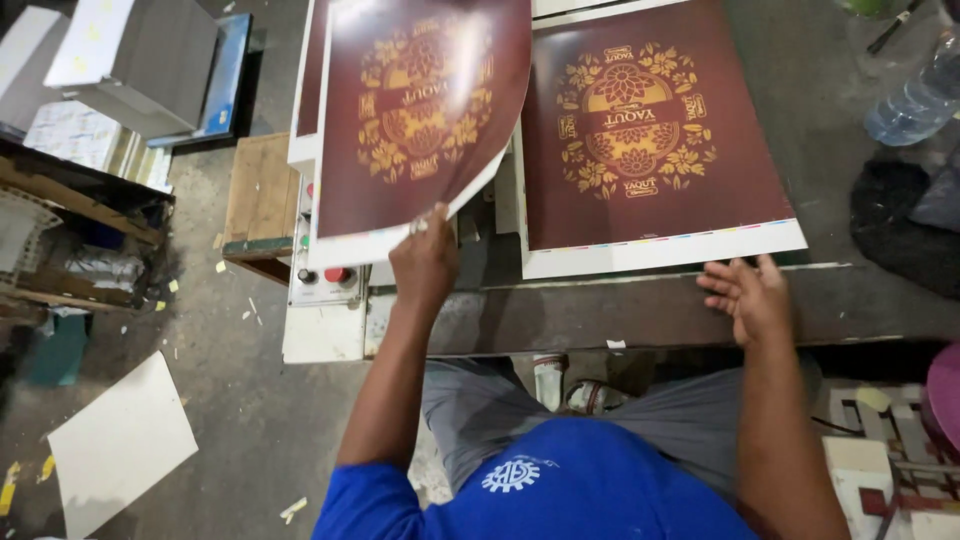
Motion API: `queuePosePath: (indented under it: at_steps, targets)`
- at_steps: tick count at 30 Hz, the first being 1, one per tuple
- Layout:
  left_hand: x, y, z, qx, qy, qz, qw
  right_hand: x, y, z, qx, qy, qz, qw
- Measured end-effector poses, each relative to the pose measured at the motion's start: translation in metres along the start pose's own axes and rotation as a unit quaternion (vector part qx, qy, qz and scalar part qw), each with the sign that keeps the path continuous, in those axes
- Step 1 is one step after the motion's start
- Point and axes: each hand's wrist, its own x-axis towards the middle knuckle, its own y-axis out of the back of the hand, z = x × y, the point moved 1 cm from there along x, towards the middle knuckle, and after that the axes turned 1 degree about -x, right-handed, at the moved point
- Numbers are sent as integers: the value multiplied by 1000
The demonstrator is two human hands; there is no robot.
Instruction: The person repeatedly picks up large printed sheets from a pile on a table and places them onto a stack on a machine. The sheets feature a maroon background with a gold floral design. The person handles the sheets by hand, aligning them as they are stacked.
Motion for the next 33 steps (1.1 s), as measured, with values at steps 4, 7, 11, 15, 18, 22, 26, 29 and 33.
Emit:
queuePosePath:
  at_steps: [4,7,11,15,18,22,26,29,33]
  targets:
    - [-12,23,37,-71,-40,23,996,-31,-25,20,-36,-29,24,999]
    - [-28,8,78,-137,-115,-10,984,-61,-59,32,-26,-20,-107,994]
    - [-40,-8,131,-208,-188,-98,955,-88,-109,22,13,-2,-240,971]
    - [-3,16,147,-255,-233,-107,932,-85,-107,20,114,-18,-170,979]
    - [51,36,117,-275,-57,-250,927,-73,-69,33,142,45,-117,982]
    - [70,-90,-10,-240,-23,-137,961,-91,-22,34,168,93,-70,979]
    - [88,-139,-85,31,-4,-118,993,-105,22,37,159,88,21,983]
    - [93,-120,-77,70,-15,-149,986,-116,46,34,148,94,51,983]
    - [84,-145,-102,113,-22,-191,975,-123,70,40,136,104,66,983]
